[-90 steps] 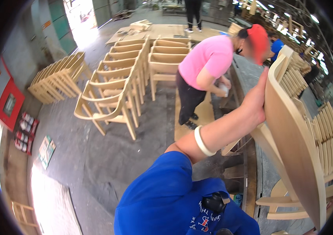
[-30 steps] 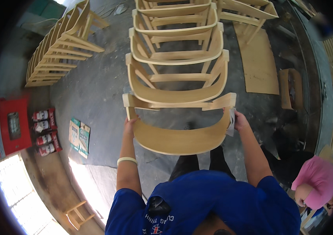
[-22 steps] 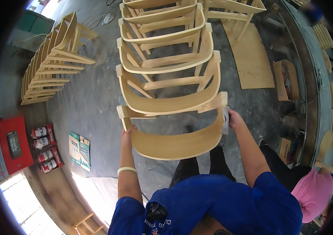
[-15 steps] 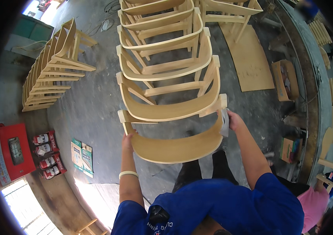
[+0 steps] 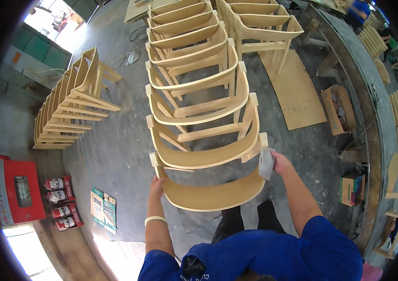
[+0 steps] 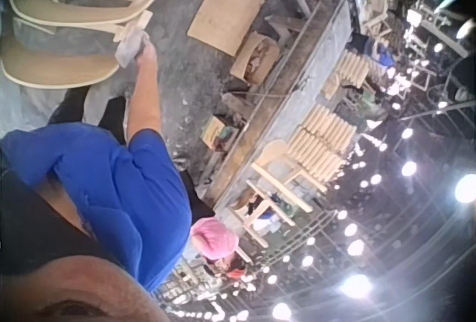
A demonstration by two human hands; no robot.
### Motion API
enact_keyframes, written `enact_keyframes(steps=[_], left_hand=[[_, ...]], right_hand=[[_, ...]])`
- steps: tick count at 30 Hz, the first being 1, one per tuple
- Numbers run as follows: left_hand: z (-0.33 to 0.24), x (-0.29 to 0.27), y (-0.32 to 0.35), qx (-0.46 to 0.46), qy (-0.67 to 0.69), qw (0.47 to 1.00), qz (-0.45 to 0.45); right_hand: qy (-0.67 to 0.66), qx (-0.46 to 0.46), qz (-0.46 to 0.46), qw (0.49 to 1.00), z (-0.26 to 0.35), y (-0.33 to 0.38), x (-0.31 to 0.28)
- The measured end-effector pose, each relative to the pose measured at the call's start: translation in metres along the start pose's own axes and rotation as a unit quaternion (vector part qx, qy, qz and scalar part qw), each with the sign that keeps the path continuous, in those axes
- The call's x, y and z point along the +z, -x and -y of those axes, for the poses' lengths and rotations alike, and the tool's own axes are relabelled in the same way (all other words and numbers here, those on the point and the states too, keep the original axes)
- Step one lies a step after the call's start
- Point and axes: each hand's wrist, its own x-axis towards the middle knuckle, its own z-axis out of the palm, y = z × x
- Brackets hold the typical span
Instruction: The person sands the surfaces of wooden chair frames using a sanding block. They rotate the chairs to reach different sides and stack finished chairs on a nearby pile.
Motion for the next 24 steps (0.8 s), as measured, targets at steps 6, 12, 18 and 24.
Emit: enact_keyframes(steps=[6,12,18,24], left_hand=[[-0.02,0.008,0.011,0.015,-0.179,0.977,-0.117],[-0.056,0.102,0.064,0.398,-0.314,0.818,-0.273],[-0.181,0.325,0.272,0.444,-0.176,0.819,0.317],[-0.204,0.498,0.53,0.404,0.064,0.315,0.857]], right_hand=[[-0.024,-0.033,-0.024,0.999,0.003,0.066,-0.059],[-0.056,-0.099,-0.115,0.987,-0.012,0.165,-0.18],[-0.047,-0.06,-0.197,0.977,-0.059,0.268,-0.279],[-0.132,-0.102,-0.249,0.954,-0.108,0.365,-0.369]])
